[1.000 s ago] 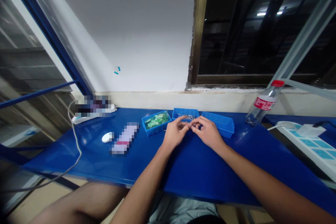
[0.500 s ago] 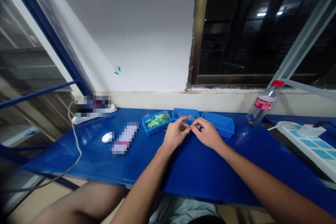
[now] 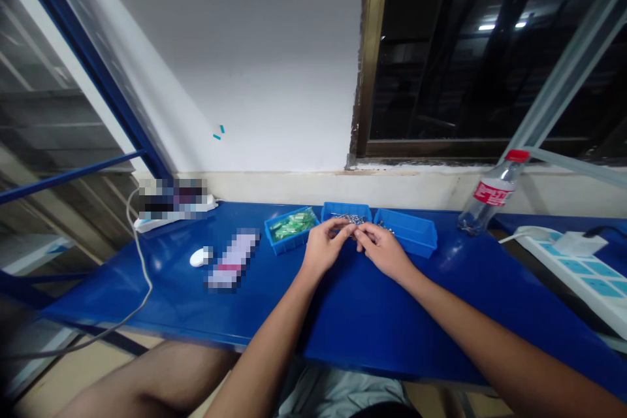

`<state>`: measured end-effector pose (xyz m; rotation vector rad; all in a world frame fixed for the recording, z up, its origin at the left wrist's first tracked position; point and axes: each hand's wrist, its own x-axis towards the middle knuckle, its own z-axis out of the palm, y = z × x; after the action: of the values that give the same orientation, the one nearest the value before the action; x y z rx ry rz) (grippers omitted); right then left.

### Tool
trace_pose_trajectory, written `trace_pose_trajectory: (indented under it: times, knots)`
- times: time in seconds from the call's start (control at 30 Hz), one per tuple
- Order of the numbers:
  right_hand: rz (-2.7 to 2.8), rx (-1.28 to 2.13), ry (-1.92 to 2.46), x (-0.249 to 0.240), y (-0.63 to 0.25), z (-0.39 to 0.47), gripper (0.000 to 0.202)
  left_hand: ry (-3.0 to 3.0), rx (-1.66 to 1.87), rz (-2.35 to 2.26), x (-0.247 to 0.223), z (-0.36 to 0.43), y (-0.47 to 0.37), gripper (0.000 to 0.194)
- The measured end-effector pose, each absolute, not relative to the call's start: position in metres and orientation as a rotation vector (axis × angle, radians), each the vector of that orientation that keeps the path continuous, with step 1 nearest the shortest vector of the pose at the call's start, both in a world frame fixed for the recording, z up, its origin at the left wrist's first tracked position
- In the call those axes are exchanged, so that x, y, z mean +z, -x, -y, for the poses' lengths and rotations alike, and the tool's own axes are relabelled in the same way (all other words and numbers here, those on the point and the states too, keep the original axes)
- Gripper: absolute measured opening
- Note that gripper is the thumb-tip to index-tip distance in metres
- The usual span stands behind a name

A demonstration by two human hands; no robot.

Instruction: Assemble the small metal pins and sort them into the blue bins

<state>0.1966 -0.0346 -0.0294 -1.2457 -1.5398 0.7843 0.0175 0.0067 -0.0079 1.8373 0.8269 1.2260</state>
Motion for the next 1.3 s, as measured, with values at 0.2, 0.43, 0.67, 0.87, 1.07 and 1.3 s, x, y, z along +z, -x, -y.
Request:
trace_pose_trajectory:
  times: [0.2, 0.43, 0.67, 0.87, 1.07, 1.3]
  knots:
    - [1.396, 0.825, 1.244, -0.037, -0.200, 0.032, 0.042, -2.003, 1.249, -0.742, -0.009, -0.007, -0.017, 0.022]
    - [1.335, 0.807, 1.220, -0.034, -0.201, 0.032, 0.041, -2.084, 1.174, -0.667, -0.004, -0.004, -0.017, 0.027]
    - [1.293, 0.806, 1.273, -0.025, -0.199, 0.032, 0.049, -2.375, 1.008, -0.885, -0.013, -0.003, -0.014, 0.035]
    - [1.316, 0.848, 1.233, -0.019, -0.202, 0.031, 0.051, -2.626, 0.789, -0.925, -0.021, -0.007, -0.013, 0.029]
    - [1.299, 0.839, 1.372, -0.022, -0.204, 0.027, 0.058, -2.855, 0.611, -0.846, -0.016, 0.000, -0.013, 0.031]
    - [1.268, 0.755, 1.326, -0.016, -0.205, 0.030, 0.059, -2.990, 0.612, -0.680, -0.022, 0.007, -0.028, 0.040]
